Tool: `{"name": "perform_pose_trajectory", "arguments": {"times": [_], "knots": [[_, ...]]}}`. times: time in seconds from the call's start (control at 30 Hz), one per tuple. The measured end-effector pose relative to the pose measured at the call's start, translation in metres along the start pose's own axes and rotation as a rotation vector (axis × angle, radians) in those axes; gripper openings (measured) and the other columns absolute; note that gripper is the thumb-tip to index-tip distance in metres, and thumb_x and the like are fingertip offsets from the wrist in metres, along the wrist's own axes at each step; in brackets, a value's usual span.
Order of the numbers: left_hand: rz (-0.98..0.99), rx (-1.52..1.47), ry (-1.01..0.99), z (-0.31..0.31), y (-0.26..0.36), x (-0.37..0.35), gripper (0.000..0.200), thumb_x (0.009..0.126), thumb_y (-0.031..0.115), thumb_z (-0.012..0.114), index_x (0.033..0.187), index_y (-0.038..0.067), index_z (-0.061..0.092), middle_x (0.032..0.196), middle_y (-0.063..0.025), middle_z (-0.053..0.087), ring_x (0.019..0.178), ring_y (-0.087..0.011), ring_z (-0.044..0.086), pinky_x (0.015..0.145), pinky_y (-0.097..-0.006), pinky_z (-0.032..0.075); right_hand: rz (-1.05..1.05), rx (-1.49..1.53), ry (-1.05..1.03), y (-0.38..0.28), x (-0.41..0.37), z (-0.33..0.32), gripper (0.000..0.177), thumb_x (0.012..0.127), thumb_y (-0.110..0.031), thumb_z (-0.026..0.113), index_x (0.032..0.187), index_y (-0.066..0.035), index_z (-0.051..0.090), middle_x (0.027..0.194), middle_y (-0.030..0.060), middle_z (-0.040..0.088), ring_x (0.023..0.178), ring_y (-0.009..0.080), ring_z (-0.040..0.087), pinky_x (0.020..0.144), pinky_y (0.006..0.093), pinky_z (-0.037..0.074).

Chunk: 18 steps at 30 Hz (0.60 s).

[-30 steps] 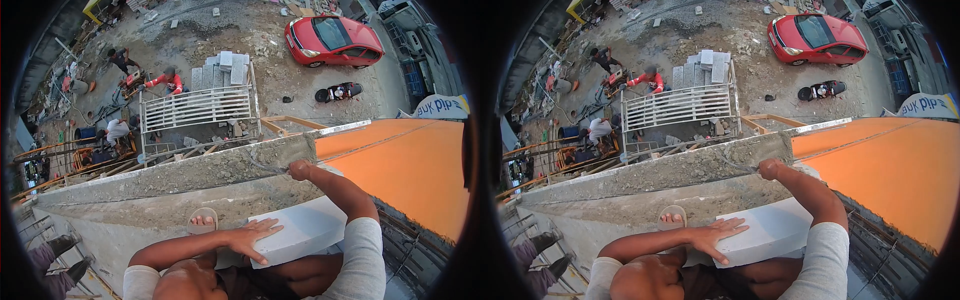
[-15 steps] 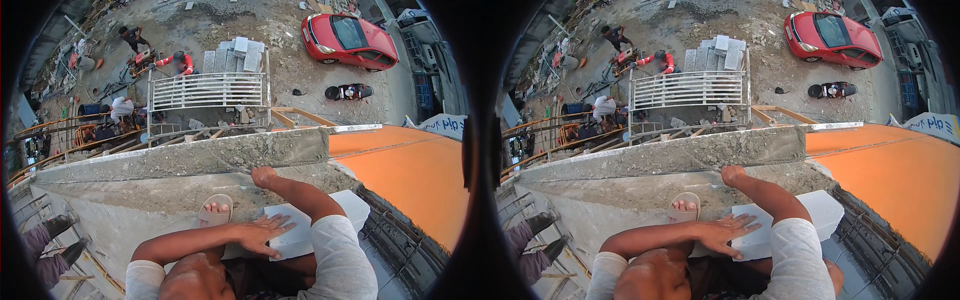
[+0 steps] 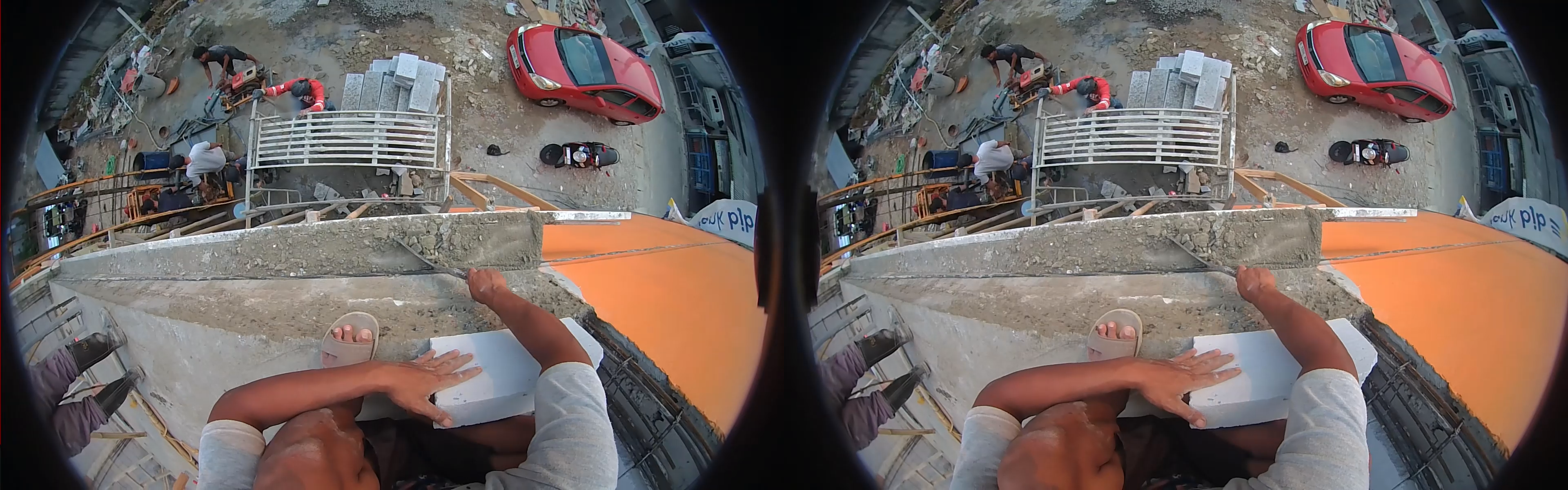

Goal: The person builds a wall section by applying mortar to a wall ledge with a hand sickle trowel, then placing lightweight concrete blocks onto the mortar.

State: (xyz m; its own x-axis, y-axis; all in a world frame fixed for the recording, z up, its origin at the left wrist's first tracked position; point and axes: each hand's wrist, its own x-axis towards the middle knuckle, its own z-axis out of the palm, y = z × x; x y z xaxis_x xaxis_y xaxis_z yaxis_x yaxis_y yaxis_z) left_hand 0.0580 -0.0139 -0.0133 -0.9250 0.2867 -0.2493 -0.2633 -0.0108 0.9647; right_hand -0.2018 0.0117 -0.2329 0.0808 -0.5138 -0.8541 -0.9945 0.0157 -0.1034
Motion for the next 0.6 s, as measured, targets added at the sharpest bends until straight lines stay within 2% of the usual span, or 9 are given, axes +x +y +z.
{"name": "perform_pose_trajectory", "arguments": {"times": [0.17,0.33,0.43,0.6], "knots": [[0.0,-0.003,-0.006,0.001,-0.003,0.001,0.112,0.082,0.072,0.058,0.158,0.016,-0.003,0.162,-0.0233,-0.004,0.149,-0.0445,-0.005,0.117,-0.0625,0.001,0.039,-0.114,0.027,0.051,-0.009,-0.029,0.03,0.099,-0.028,0.043,0.101,-0.005,0.062,0.092,0.0175,0.072,0.089,0.0344,0.071,0.077,0.0458,0.055],[0.015,-0.01,0.001,0.0,-0.002,0.0,0.112,0.082,0.071,0.058,0.158,0.017,-0.003,0.162,-0.0229,-0.005,0.149,-0.0448,-0.006,0.117,-0.0629,0.001,0.099,-0.119,0.113,0.069,-0.015,-0.044,0.028,0.098,-0.025,0.044,0.099,-0.003,0.062,0.088,0.0183,0.072,0.083,0.0355,0.071,0.073,0.0466,0.055],[0.015,-0.01,-0.01,-0.001,-0.002,0.0,0.112,0.082,0.071,0.058,0.158,0.017,-0.003,0.162,-0.0226,-0.005,0.149,-0.0447,-0.006,0.117,-0.063,0.001,0.159,-0.063,0.131,0.06,-0.03,-0.056,0.034,0.1,-0.024,0.038,0.096,-0.002,0.064,0.091,0.0193,0.072,0.089,0.0383,0.07,0.077,0.0477,0.056],[0.013,0.011,-0.01,-0.003,-0.002,0.001,0.113,0.082,0.072,0.059,0.158,0.016,-0.003,0.162,-0.0229,-0.005,0.149,-0.0443,-0.006,0.117,-0.0626,0.001,-0.073,-0.092,-0.024,0.038,-0.034,-0.043,0.033,0.098,-0.027,0.041,0.101,-0.001,0.062,0.094,0.0198,0.072,0.09,0.0391,0.07,0.077,0.0492,0.055]]}}
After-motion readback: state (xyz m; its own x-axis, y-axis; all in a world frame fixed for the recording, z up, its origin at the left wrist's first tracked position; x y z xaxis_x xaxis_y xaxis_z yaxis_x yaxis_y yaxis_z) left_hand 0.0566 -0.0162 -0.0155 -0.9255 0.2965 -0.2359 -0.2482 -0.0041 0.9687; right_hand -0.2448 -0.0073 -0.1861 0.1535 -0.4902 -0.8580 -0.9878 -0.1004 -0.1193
